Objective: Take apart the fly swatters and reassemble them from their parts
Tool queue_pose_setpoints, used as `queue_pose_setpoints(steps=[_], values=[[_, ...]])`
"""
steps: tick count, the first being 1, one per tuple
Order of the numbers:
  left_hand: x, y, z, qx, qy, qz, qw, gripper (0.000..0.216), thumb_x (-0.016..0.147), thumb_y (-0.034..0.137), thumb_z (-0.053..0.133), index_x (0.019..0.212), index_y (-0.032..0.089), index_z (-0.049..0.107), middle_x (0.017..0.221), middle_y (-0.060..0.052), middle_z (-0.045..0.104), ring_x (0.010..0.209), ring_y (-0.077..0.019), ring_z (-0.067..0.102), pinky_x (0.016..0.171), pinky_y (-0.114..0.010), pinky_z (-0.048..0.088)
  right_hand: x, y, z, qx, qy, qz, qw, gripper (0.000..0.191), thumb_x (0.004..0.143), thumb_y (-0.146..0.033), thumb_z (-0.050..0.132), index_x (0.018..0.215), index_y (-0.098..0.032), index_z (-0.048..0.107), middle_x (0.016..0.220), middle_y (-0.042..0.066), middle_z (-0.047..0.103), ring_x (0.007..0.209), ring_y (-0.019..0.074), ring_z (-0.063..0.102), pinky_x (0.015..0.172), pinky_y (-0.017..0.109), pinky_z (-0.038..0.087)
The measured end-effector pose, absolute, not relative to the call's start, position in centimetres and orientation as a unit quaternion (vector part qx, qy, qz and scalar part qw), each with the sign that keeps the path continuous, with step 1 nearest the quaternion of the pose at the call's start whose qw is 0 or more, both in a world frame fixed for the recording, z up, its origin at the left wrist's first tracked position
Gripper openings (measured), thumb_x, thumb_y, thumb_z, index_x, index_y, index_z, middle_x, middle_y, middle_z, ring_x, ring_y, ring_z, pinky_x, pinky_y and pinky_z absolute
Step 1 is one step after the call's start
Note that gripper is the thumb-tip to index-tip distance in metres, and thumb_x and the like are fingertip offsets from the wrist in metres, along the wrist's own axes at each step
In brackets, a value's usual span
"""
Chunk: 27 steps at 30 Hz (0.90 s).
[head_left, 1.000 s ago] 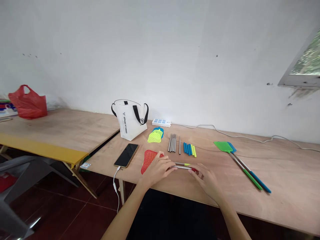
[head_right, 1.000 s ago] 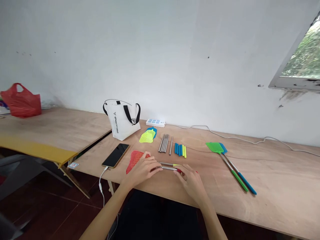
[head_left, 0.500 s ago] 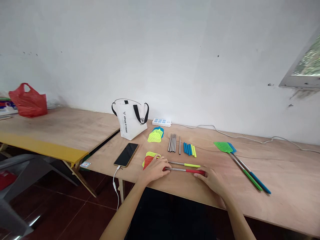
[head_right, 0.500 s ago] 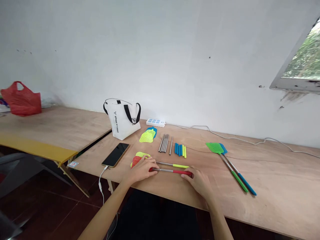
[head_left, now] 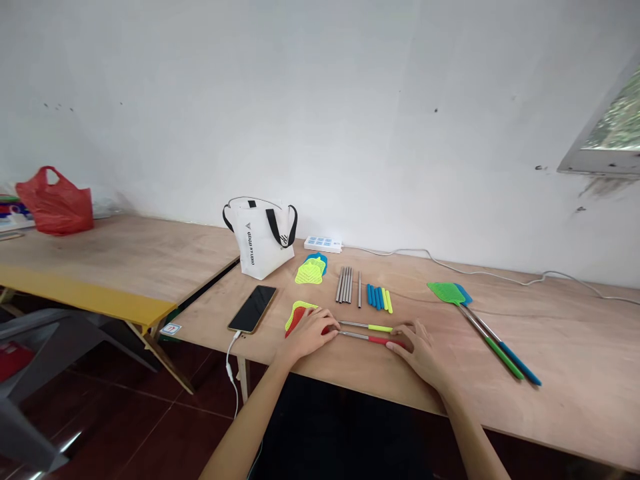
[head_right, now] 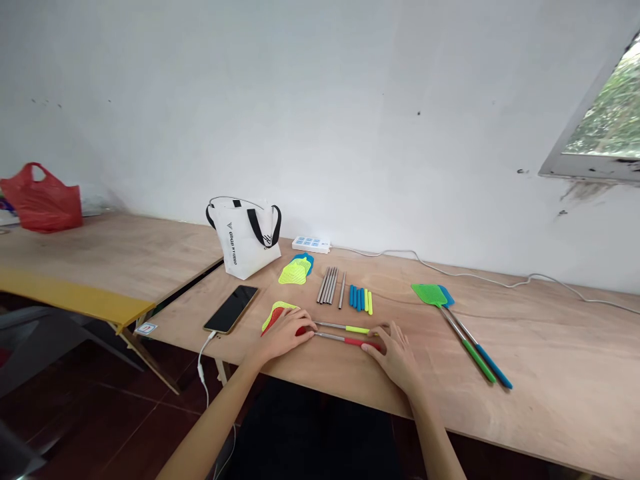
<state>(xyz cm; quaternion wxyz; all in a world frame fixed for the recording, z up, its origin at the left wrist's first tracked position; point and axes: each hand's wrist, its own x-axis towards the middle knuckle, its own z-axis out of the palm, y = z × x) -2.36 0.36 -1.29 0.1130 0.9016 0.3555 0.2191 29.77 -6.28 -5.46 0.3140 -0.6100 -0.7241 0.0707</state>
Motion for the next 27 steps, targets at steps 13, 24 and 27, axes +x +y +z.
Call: queue_pose_setpoints(steps=[13, 24, 27], values=[[-1.6, 0.6, -2.6, 0.868, 0.415, 0.257, 0.086, 0.016, 0.097, 0.023, 0.053, 0.104, 0.025, 0.068, 0.111, -0.001, 0.066, 0.109, -0.0204, 0.062, 0.113, -0.047, 0.031, 29.7, -6.3, -5.6, -0.602, -0.742, 0.059, 0.288, 0.033, 0.1, -0.051, 0.044, 0.112, -0.031, 0.068, 0.118, 0.006, 0.066, 0.114, 0.0257, 0.061, 0.1, 0.047, 0.045], [-1.6, 0.8, -2.9, 0.856, 0.438, 0.263, 0.084, 0.015, 0.097, 0.029, 0.054, 0.109, 0.027, 0.063, 0.119, -0.002, 0.064, 0.116, -0.0226, 0.06, 0.116, -0.048, 0.031, 30.1, -5.8, -6.4, -0.604, -0.737, 0.067, 0.295, 0.033, 0.1, -0.051, 0.041, 0.11, -0.031, 0.066, 0.118, 0.006, 0.065, 0.115, 0.0269, 0.06, 0.099, 0.048, 0.045], [-1.6, 0.7, -2.9, 0.856, 0.44, 0.259, 0.087, 0.016, 0.098, 0.029, 0.052, 0.11, 0.027, 0.062, 0.12, -0.002, 0.064, 0.116, -0.0224, 0.06, 0.116, -0.048, 0.031, 30.2, -5.8, -6.5, -0.606, -0.737, 0.062, 0.292, 0.033, 0.1, -0.052, 0.041, 0.111, -0.031, 0.065, 0.119, 0.006, 0.065, 0.115, 0.0272, 0.06, 0.098, 0.047, 0.045]])
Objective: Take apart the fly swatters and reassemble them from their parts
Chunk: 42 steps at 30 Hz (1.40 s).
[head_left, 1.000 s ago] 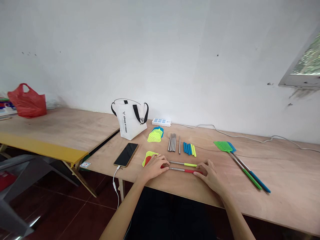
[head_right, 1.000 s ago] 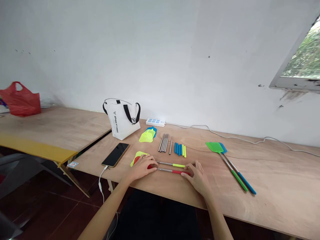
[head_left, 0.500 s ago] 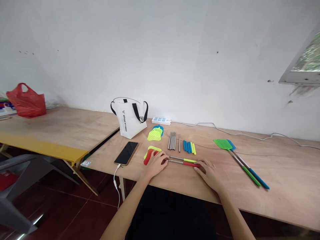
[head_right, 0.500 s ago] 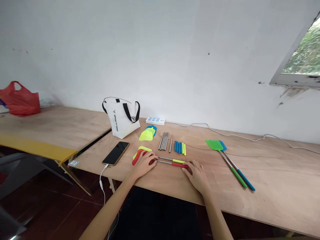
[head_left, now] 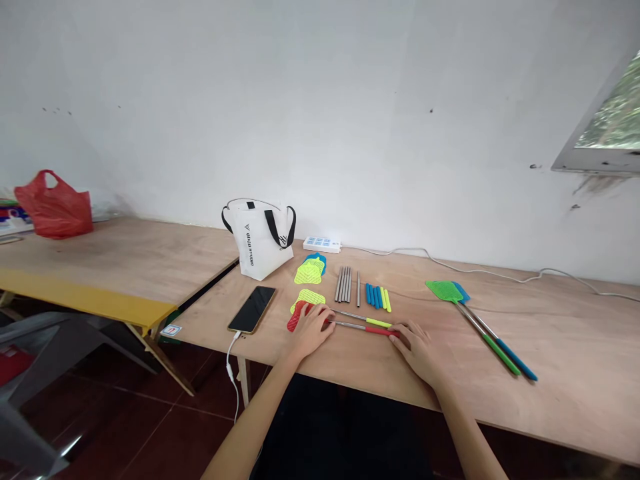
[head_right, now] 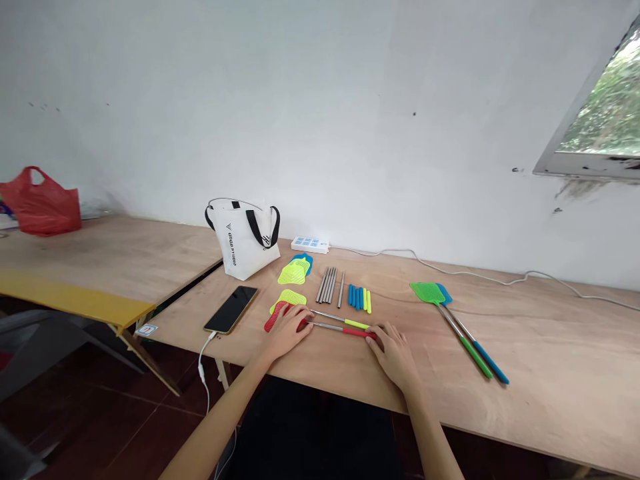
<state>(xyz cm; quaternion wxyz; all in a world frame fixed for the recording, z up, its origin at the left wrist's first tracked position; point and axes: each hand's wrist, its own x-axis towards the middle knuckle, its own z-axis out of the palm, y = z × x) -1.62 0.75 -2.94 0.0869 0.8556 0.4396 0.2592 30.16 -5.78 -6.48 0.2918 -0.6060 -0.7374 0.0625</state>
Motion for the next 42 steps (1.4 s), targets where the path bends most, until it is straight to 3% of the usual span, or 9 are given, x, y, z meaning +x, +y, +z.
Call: queue_pose_setpoints(steps=[13, 21, 33, 42], values=[[-1.7, 0.9, -3.1, 0.863, 0.428, 0.251, 0.092, 0.016, 0.1, 0.03, 0.051, 0.112, 0.028, 0.062, 0.121, -0.002, 0.064, 0.119, -0.0229, 0.059, 0.116, -0.048, 0.032, 30.2, -5.8, -6.6, -0.609, -0.742, 0.036, 0.278, 0.032, 0.101, -0.05, 0.041, 0.11, -0.032, 0.066, 0.117, 0.005, 0.066, 0.113, 0.0258, 0.061, 0.095, 0.045, 0.047], [-1.8, 0.8, -2.6, 0.86, 0.416, 0.27, 0.116, 0.02, 0.096, 0.025, 0.054, 0.114, 0.029, 0.061, 0.122, 0.0, 0.065, 0.119, -0.0218, 0.059, 0.113, -0.042, 0.039, 30.2, -5.8, -6.8, -0.605, -0.744, 0.031, 0.282, 0.031, 0.101, -0.049, 0.041, 0.111, -0.032, 0.065, 0.117, 0.005, 0.066, 0.113, 0.0255, 0.062, 0.096, 0.045, 0.047], [-2.0, 1.3, -3.7, 0.844, 0.466, 0.251, 0.086, 0.033, 0.099, 0.039, 0.054, 0.129, 0.028, 0.054, 0.141, -0.005, 0.057, 0.135, -0.0261, 0.051, 0.122, -0.051, 0.026, 30.2, -5.8, -6.6, -0.611, -0.739, 0.053, 0.279, 0.033, 0.101, -0.051, 0.04, 0.112, -0.032, 0.066, 0.119, 0.006, 0.065, 0.114, 0.0259, 0.06, 0.099, 0.047, 0.045], [-2.0, 1.4, -4.2, 0.851, 0.457, 0.25, 0.068, 0.034, 0.1, 0.04, 0.051, 0.131, 0.027, 0.053, 0.142, -0.007, 0.056, 0.135, -0.0272, 0.05, 0.12, -0.052, 0.028, 30.2, -5.8, -6.6, -0.613, -0.739, 0.053, 0.274, 0.033, 0.101, -0.05, 0.04, 0.112, -0.032, 0.066, 0.119, 0.006, 0.065, 0.113, 0.0267, 0.061, 0.097, 0.047, 0.046]])
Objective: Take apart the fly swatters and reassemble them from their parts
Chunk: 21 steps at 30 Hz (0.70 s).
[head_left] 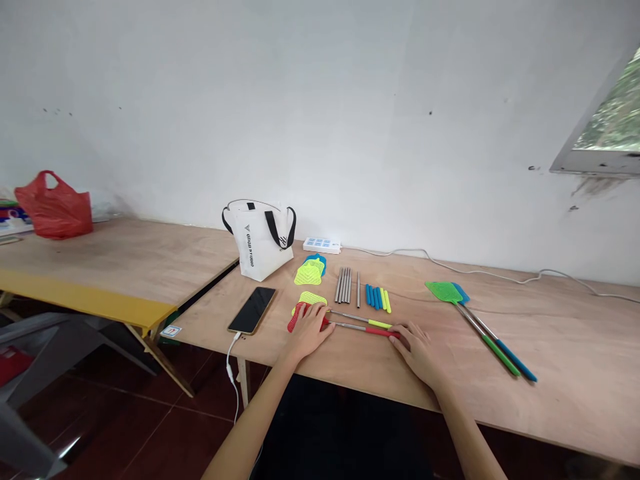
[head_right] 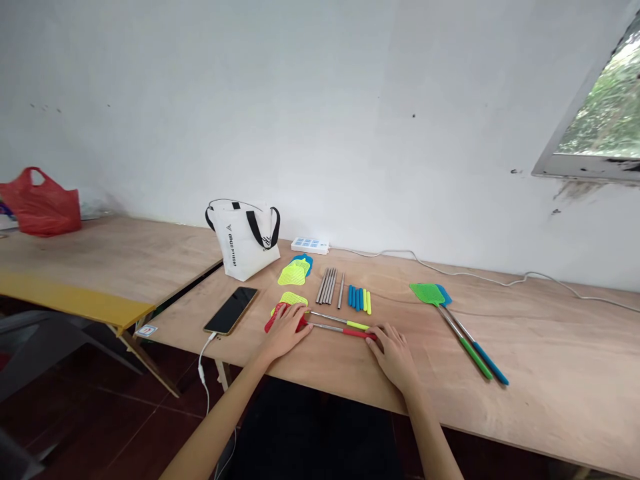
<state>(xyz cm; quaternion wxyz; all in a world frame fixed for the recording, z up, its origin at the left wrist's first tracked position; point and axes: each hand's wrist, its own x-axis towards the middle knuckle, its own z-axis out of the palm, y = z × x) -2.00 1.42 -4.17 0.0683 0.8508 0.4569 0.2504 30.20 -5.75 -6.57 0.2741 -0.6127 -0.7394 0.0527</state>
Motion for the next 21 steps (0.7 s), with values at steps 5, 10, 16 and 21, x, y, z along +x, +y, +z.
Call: queue_pose_setpoints(steps=[5, 10, 16, 21], values=[[-1.93, 1.38, -4.12, 0.852, 0.46, 0.242, 0.068, 0.034, 0.099, 0.037, 0.051, 0.131, 0.025, 0.053, 0.143, -0.008, 0.055, 0.136, -0.0274, 0.049, 0.121, -0.052, 0.027, 30.11, -5.84, -6.55, -0.612, -0.74, 0.041, 0.277, 0.033, 0.101, -0.05, 0.04, 0.111, -0.032, 0.066, 0.118, 0.006, 0.065, 0.114, 0.0263, 0.061, 0.096, 0.046, 0.047], [-1.93, 1.31, -4.02, 0.853, 0.458, 0.242, 0.069, 0.034, 0.099, 0.036, 0.052, 0.132, 0.026, 0.052, 0.144, -0.008, 0.054, 0.137, -0.0275, 0.048, 0.121, -0.053, 0.027, 30.05, -5.89, -6.49, -0.61, -0.74, 0.039, 0.28, 0.034, 0.101, -0.051, 0.039, 0.111, -0.032, 0.066, 0.117, 0.006, 0.065, 0.113, 0.0259, 0.061, 0.094, 0.044, 0.047], [-2.0, 1.45, -4.26, 0.852, 0.456, 0.246, 0.07, 0.034, 0.1, 0.037, 0.051, 0.131, 0.027, 0.052, 0.142, -0.007, 0.055, 0.136, -0.0269, 0.048, 0.121, -0.053, 0.026, 30.07, -5.88, -6.51, -0.614, -0.738, 0.041, 0.277, 0.033, 0.101, -0.05, 0.04, 0.11, -0.032, 0.066, 0.118, 0.006, 0.066, 0.113, 0.0257, 0.062, 0.095, 0.045, 0.047], [-1.99, 1.45, -4.26, 0.853, 0.456, 0.244, 0.068, 0.034, 0.1, 0.038, 0.051, 0.132, 0.026, 0.052, 0.142, -0.007, 0.055, 0.136, -0.0272, 0.049, 0.12, -0.053, 0.027, 30.14, -5.82, -6.6, -0.613, -0.739, 0.042, 0.276, 0.032, 0.101, -0.05, 0.04, 0.11, -0.032, 0.066, 0.118, 0.005, 0.066, 0.113, 0.0254, 0.062, 0.096, 0.045, 0.047]])
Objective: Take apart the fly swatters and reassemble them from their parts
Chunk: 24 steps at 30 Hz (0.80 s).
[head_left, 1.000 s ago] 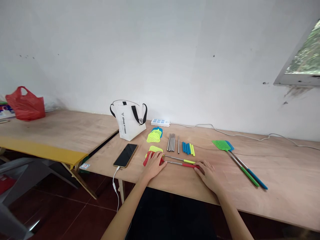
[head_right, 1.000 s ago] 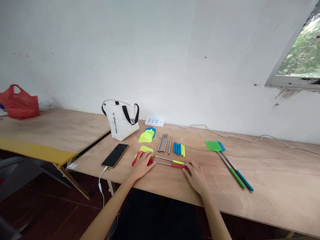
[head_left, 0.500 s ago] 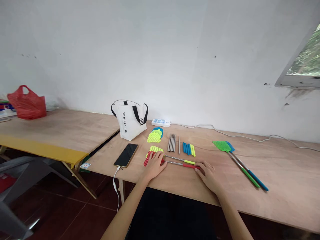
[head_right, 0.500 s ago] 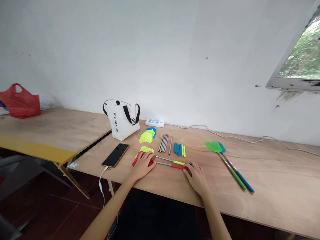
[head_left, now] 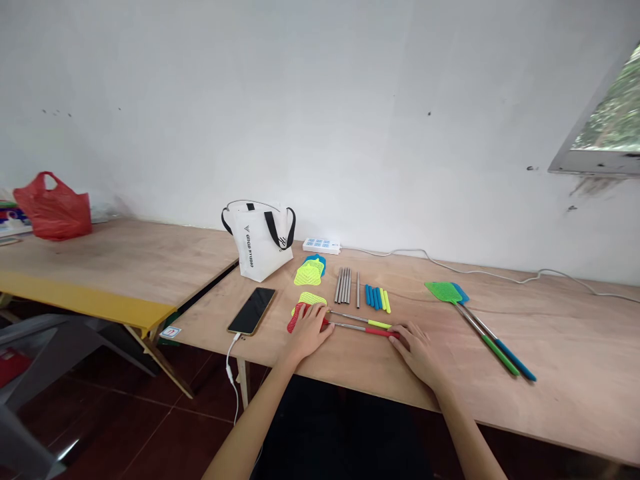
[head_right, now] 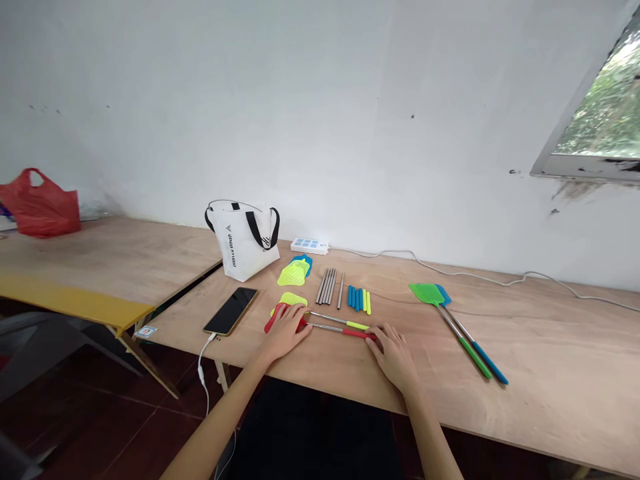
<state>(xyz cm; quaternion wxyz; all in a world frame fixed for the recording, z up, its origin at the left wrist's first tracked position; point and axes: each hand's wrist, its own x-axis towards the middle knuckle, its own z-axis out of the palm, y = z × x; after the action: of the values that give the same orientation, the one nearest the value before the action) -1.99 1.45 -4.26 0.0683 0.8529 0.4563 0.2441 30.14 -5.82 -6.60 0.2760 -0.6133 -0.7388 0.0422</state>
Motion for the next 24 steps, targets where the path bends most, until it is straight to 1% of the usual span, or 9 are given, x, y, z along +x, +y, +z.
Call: queue_pose_setpoints(steps=[10, 17, 21, 24], values=[[-1.93, 1.33, -4.11, 0.852, 0.455, 0.25, 0.066, 0.034, 0.099, 0.038, 0.051, 0.132, 0.027, 0.053, 0.142, -0.007, 0.056, 0.135, -0.0276, 0.05, 0.121, -0.052, 0.027, 30.09, -5.85, -6.48, -0.612, -0.74, 0.035, 0.276, 0.031, 0.101, -0.049, 0.04, 0.11, -0.033, 0.066, 0.117, 0.004, 0.065, 0.113, 0.0243, 0.062, 0.095, 0.043, 0.048], [-1.97, 1.46, -4.29, 0.853, 0.451, 0.255, 0.066, 0.035, 0.099, 0.042, 0.052, 0.131, 0.026, 0.054, 0.141, -0.007, 0.056, 0.135, -0.0275, 0.05, 0.12, -0.051, 0.028, 29.85, -5.99, -6.21, -0.617, -0.735, 0.04, 0.278, 0.034, 0.101, -0.055, 0.04, 0.102, -0.031, 0.064, 0.11, 0.004, 0.066, 0.106, 0.0246, 0.063, 0.092, 0.043, 0.047], [-1.83, 1.4, -4.1, 0.844, 0.46, 0.266, 0.077, 0.034, 0.098, 0.044, 0.056, 0.127, 0.028, 0.057, 0.137, -0.005, 0.06, 0.13, -0.0267, 0.053, 0.12, -0.049, 0.029, 29.82, -5.94, -6.31, -0.615, -0.736, 0.04, 0.28, 0.036, 0.101, -0.056, 0.038, 0.099, -0.029, 0.062, 0.108, 0.005, 0.067, 0.104, 0.0251, 0.063, 0.089, 0.042, 0.046], [-1.65, 1.2, -3.74, 0.837, 0.471, 0.268, 0.076, 0.031, 0.098, 0.045, 0.057, 0.124, 0.028, 0.059, 0.133, -0.005, 0.062, 0.128, -0.0265, 0.055, 0.12, -0.052, 0.027, 29.79, -5.92, -6.39, -0.617, -0.732, 0.038, 0.287, 0.035, 0.101, -0.056, 0.038, 0.099, -0.029, 0.06, 0.107, 0.005, 0.067, 0.103, 0.0256, 0.063, 0.089, 0.042, 0.046]])
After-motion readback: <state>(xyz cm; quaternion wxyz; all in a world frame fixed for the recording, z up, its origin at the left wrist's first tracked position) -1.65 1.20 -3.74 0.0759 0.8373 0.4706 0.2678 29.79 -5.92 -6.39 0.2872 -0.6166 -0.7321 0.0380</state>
